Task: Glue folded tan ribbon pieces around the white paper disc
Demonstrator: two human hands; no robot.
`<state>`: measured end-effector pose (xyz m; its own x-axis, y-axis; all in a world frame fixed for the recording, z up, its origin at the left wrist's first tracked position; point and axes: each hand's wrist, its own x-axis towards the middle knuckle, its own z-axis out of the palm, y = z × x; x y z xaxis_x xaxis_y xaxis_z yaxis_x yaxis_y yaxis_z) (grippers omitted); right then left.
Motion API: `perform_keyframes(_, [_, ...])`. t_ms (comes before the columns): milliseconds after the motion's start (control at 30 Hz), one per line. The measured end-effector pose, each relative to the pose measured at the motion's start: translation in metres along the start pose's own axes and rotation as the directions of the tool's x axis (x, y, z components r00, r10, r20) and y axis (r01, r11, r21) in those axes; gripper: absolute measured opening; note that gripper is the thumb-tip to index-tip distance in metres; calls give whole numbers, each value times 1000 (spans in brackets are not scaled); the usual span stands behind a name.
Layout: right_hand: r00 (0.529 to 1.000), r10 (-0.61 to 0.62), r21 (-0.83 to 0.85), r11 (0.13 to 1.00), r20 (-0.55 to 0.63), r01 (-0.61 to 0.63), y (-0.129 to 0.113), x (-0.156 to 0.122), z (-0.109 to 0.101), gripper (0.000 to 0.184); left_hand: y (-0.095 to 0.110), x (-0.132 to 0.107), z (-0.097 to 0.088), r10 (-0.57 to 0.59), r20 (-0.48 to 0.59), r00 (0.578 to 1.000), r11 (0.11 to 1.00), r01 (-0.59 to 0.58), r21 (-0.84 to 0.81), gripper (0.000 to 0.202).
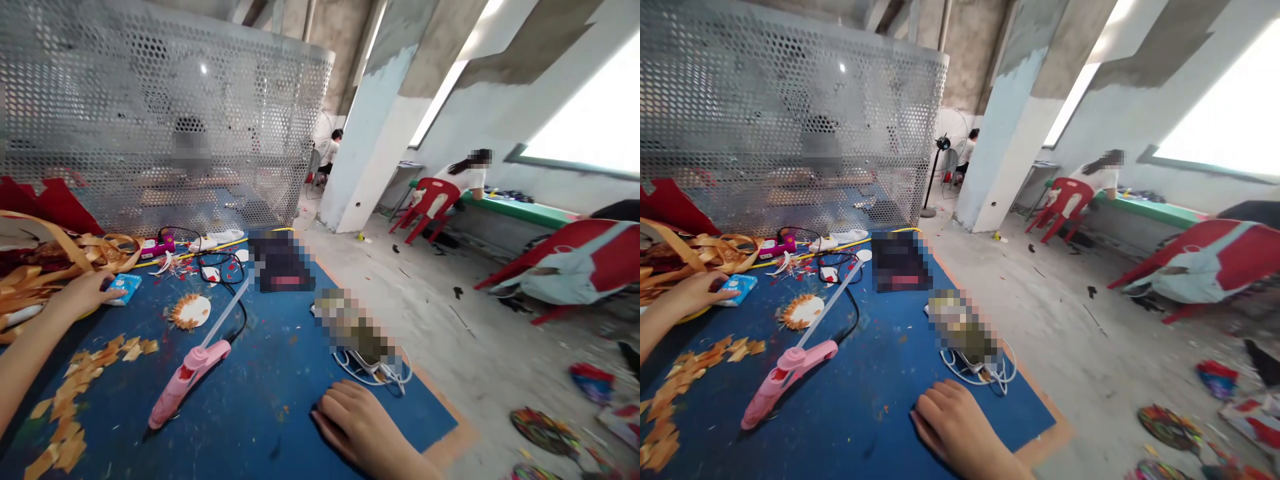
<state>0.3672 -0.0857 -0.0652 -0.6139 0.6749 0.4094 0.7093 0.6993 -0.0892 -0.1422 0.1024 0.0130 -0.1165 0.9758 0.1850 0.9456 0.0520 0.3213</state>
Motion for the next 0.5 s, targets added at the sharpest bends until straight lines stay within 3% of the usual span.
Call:
perform_keyframes(100, [999, 22, 2, 1000, -49, -21, -2, -3, -1, 35, -3, -15, 15, 30, -9, 1000, 999, -29, 29, 52])
perform_keyframes(233, [988, 83, 36, 996, -131, -79, 1, -10, -7, 27, -4, -30, 28, 63, -42, 997, 996, -60, 73, 43])
perform_keyframes(333, [926, 225, 57, 974, -305, -218, 13, -24, -11, 12, -4, -32, 30, 70, -37, 997, 993, -66, 97, 39])
perform_keyframes(433, [849, 349, 63, 933, -397, -354, 26, -42, -13, 14, -6, -30, 30, 64, -43, 997, 992, -59, 113, 35])
perform_keyframes(500, [849, 334, 40, 936, -410, -349, 30, -50, -13, 12, -7, -29, 30, 62, -45, 997, 991, -56, 118, 34])
